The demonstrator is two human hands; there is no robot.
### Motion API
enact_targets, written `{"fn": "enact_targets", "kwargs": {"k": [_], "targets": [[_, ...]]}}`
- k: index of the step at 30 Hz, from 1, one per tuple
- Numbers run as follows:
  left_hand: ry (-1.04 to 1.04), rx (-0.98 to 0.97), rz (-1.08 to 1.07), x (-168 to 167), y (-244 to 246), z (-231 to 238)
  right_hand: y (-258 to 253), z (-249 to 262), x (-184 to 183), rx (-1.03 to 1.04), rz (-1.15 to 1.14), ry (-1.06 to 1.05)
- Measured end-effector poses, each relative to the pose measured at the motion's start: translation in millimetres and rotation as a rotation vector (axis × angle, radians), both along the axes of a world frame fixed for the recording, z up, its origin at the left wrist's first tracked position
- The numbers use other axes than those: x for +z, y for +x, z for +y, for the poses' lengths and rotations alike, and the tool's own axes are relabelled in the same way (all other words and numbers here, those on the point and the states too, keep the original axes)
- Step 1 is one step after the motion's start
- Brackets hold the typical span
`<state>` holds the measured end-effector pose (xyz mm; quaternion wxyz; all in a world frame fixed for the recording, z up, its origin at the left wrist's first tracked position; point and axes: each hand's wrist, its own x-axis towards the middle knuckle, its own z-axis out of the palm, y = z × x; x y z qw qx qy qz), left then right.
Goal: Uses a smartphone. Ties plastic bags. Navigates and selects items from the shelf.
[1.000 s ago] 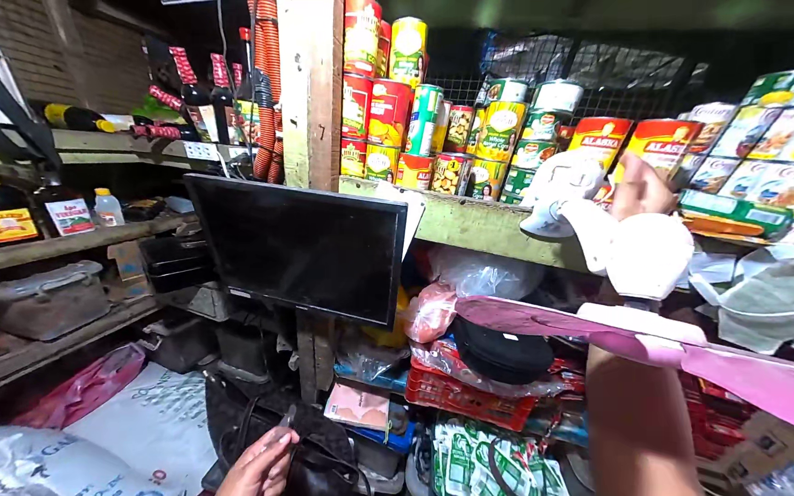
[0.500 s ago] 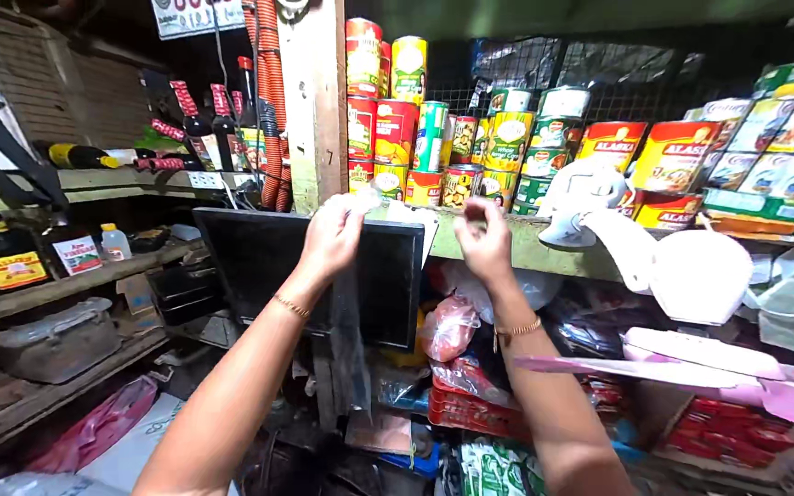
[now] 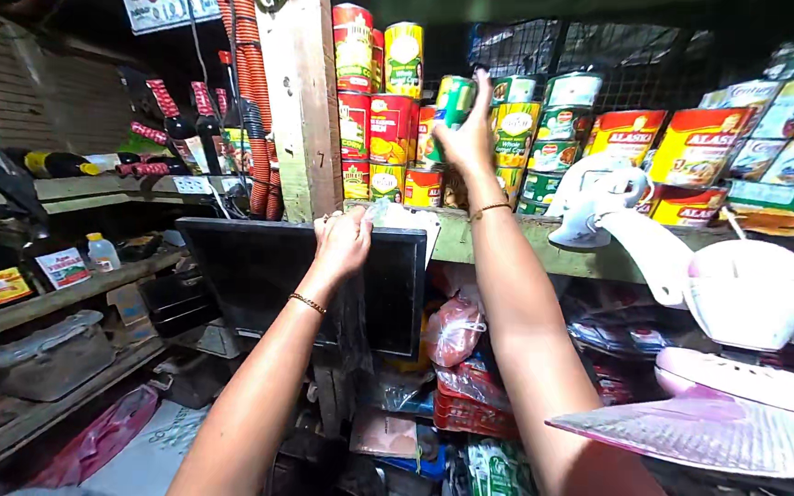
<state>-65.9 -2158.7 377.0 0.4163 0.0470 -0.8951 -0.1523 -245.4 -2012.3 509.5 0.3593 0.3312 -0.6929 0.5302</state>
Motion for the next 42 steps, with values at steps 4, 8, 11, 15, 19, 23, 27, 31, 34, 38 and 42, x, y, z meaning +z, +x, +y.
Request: {"fn": "enact_targets", "kwargs": {"k": [4,8,11,15,19,23,27,31,34,38,42], "targets": [[-0.009,0.014,-0.003,0,-2,1,17,54,-11,-0.338,0.108,-0.049],[-0.014,0.02,-0.011,0,-1,2,21,88,-31,-0.462,-0.063,0.072],[-0.02,0.021,-0.015,1,-1,3,8,94,-46,-0.442,-0.16,0.177],[-0.012,0.022,-0.018,3,3,6,2,93,-44,-0.466,-0.211,0.304],[-0.022,0.028,0.018,0,9,11,11,71,-20,-0.516,-0.101,0.272],[-0.055,0.036,0.058,-5,7,8,5,25,6,-0.389,0.0,0.289],[-0.044,0.048,0.042,-4,5,9,-22,-9,18,-0.137,-0.05,0.376],[-0.047,0.047,0.036,-3,8,11,-25,-16,24,-0.195,-0.018,0.21],[-0.055,0.053,0.042,-4,8,13,-31,-7,25,-0.217,0.009,0.144],[-0.066,0.079,0.044,-4,3,10,-30,-2,27,-0.293,-0.003,0.114],[-0.063,0.086,0.031,-3,3,11,-35,-1,30,-0.447,-0.031,0.249]]}}
